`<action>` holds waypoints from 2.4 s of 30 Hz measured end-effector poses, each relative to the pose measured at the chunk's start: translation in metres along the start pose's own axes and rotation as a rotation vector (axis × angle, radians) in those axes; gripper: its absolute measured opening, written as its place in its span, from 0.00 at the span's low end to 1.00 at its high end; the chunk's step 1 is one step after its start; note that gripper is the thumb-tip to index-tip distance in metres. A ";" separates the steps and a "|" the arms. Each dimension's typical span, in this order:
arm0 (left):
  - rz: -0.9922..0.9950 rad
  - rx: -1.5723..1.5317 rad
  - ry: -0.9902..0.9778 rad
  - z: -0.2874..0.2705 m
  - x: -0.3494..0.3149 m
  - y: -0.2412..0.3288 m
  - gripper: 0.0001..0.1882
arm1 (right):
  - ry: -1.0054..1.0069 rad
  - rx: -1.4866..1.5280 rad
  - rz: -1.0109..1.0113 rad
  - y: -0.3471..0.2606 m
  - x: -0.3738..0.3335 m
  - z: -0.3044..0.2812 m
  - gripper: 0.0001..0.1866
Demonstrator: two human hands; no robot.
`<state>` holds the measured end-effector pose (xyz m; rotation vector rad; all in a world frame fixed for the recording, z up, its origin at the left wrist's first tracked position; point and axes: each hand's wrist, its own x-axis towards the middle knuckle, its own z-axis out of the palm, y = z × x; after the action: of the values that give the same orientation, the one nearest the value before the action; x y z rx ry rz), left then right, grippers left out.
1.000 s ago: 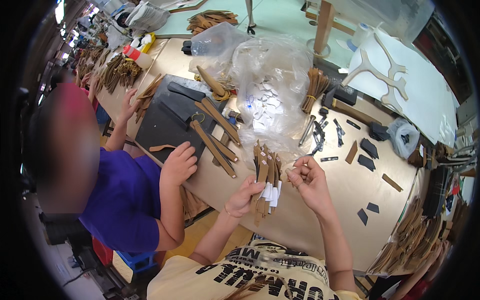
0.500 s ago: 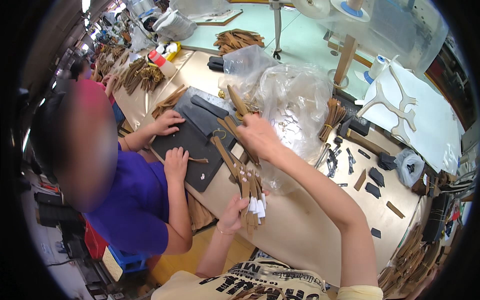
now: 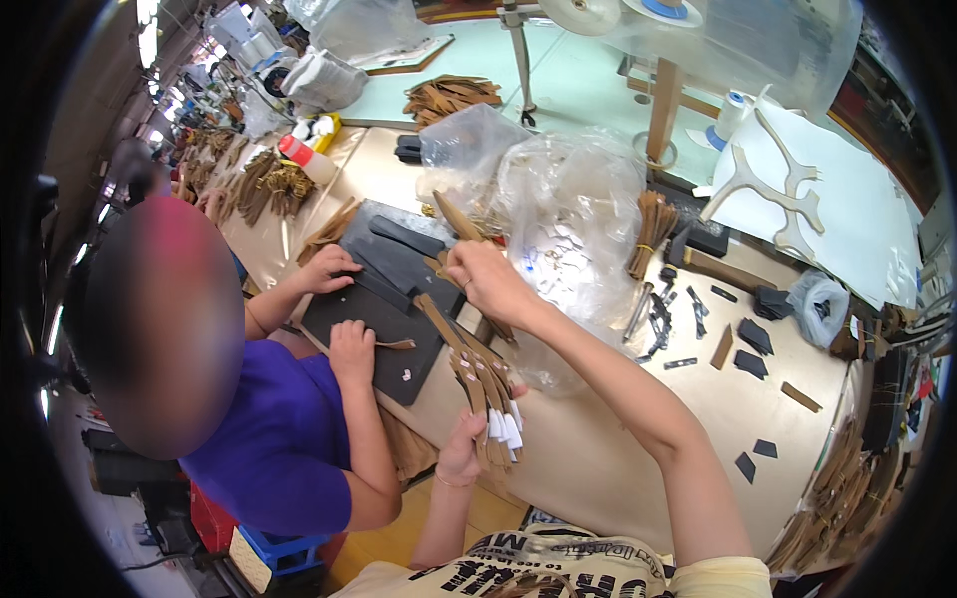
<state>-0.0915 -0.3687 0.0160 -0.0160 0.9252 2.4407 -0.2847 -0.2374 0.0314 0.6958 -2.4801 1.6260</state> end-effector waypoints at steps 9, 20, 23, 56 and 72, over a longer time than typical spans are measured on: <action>-0.129 0.048 0.028 0.035 0.033 -0.009 0.32 | 0.172 0.805 0.601 -0.046 -0.142 -0.134 0.12; -0.253 0.148 -0.126 0.060 0.041 -0.023 0.30 | 0.385 0.854 0.616 -0.032 -0.230 -0.120 0.17; -0.233 0.223 -0.163 0.065 0.042 -0.025 0.22 | 0.341 1.035 0.538 -0.034 -0.234 -0.104 0.26; -0.299 0.299 -0.009 0.057 0.063 -0.039 0.13 | 0.256 1.125 0.319 -0.051 -0.268 -0.157 0.12; -0.145 0.421 -0.183 0.080 0.047 -0.055 0.24 | 0.247 0.934 0.596 -0.037 -0.253 -0.112 0.47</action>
<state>-0.0926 -0.2625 0.0340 0.2751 1.2831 2.0352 -0.0626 -0.0688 0.0291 -0.2665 -1.7285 2.8857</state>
